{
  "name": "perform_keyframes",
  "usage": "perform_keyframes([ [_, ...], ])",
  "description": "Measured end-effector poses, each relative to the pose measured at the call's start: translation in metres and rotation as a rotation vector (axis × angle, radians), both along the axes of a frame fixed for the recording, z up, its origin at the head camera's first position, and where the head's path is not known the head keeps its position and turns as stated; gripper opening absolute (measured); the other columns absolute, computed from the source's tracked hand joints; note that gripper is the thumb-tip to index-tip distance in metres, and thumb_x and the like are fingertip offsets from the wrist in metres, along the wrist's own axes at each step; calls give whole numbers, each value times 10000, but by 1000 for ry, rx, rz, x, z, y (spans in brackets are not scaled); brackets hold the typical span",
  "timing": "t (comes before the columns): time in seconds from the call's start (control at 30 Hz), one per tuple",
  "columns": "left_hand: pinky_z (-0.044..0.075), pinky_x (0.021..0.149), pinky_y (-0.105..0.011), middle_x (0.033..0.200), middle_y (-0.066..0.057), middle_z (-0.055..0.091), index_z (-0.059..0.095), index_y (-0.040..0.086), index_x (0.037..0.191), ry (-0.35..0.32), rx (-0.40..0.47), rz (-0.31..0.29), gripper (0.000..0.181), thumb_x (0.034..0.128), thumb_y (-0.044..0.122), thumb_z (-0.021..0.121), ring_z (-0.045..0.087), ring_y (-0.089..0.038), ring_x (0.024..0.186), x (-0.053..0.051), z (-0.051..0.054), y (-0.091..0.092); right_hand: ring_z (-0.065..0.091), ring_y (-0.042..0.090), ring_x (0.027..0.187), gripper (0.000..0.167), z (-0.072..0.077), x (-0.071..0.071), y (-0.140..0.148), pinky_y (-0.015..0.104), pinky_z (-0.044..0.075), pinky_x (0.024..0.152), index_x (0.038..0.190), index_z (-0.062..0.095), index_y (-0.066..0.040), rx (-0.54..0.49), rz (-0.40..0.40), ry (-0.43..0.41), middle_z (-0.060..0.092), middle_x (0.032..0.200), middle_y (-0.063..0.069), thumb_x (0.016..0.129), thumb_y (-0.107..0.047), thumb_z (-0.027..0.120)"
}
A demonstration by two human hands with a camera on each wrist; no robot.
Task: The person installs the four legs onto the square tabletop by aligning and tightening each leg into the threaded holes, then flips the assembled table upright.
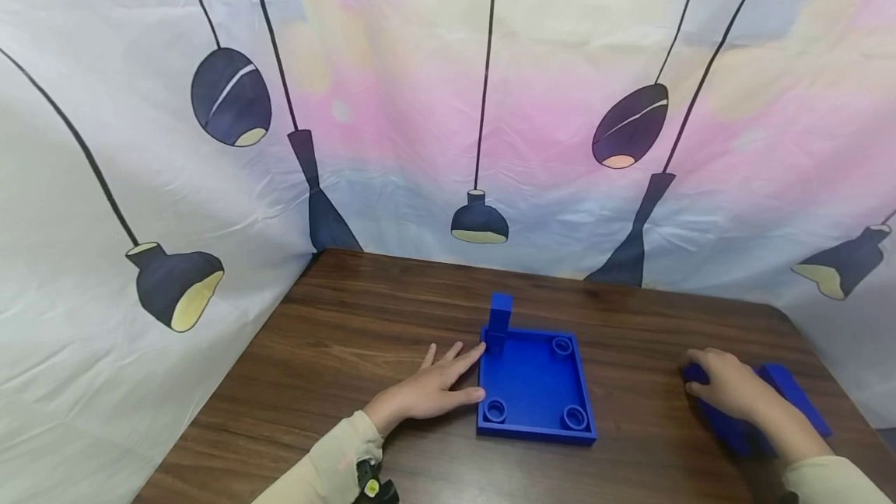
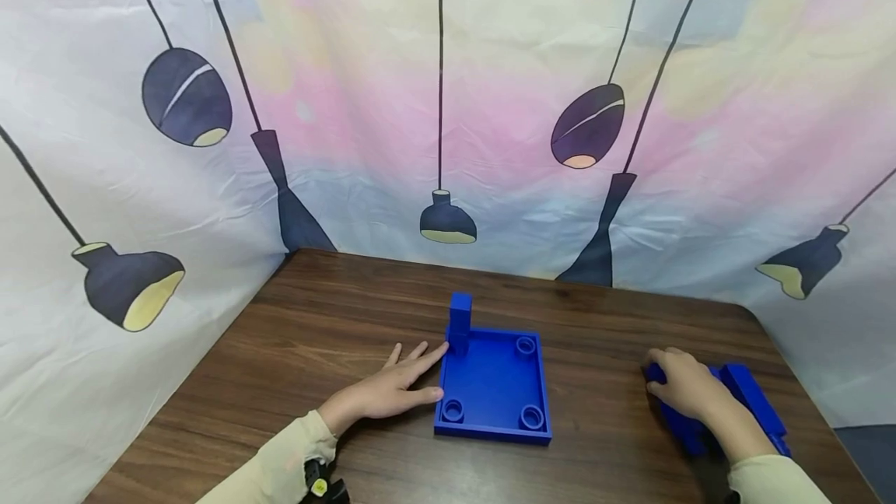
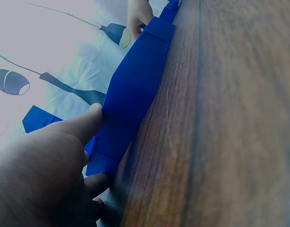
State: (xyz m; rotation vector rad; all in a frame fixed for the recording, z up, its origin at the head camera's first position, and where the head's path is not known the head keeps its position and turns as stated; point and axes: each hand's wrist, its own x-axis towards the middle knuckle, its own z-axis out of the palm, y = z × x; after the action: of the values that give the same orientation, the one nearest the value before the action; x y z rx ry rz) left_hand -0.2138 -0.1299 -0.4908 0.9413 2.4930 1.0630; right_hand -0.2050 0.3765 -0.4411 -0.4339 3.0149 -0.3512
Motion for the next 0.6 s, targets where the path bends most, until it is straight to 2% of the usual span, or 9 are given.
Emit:
perform_keyframes([
  [0.1,-141,1226,-648,1735,-10,250,197,245,1709,-6,11,-13,834,1048,657,496,71,-353,1619,1,3,0,618,588,1097,369,3,0,-1,659,539,824,1181,685,77,-6,-4,7,657,1179,348,881,-87,825],
  [0.23,-132,1216,-675,1734,-21,261,203,247,1709,-6,24,-16,819,1055,644,494,76,-368,1618,2,4,0,643,560,1057,326,8,3,-3,657,542,797,1155,691,44,-27,-14,76,685,1136,291,881,-76,823],
  [0.43,-158,1241,-593,1732,9,250,200,241,1708,-9,-5,6,844,1042,653,513,64,-313,1623,2,3,1,657,547,1017,342,16,9,-7,658,549,768,1166,687,47,-73,-7,198,670,1128,277,872,-54,829],
  [0.6,-157,1241,-595,1730,11,254,197,272,1707,-6,0,11,866,1021,710,492,70,-317,1623,2,2,0,660,537,1019,350,22,14,-14,660,545,779,1170,686,67,-116,16,309,665,1133,267,860,-22,822],
])
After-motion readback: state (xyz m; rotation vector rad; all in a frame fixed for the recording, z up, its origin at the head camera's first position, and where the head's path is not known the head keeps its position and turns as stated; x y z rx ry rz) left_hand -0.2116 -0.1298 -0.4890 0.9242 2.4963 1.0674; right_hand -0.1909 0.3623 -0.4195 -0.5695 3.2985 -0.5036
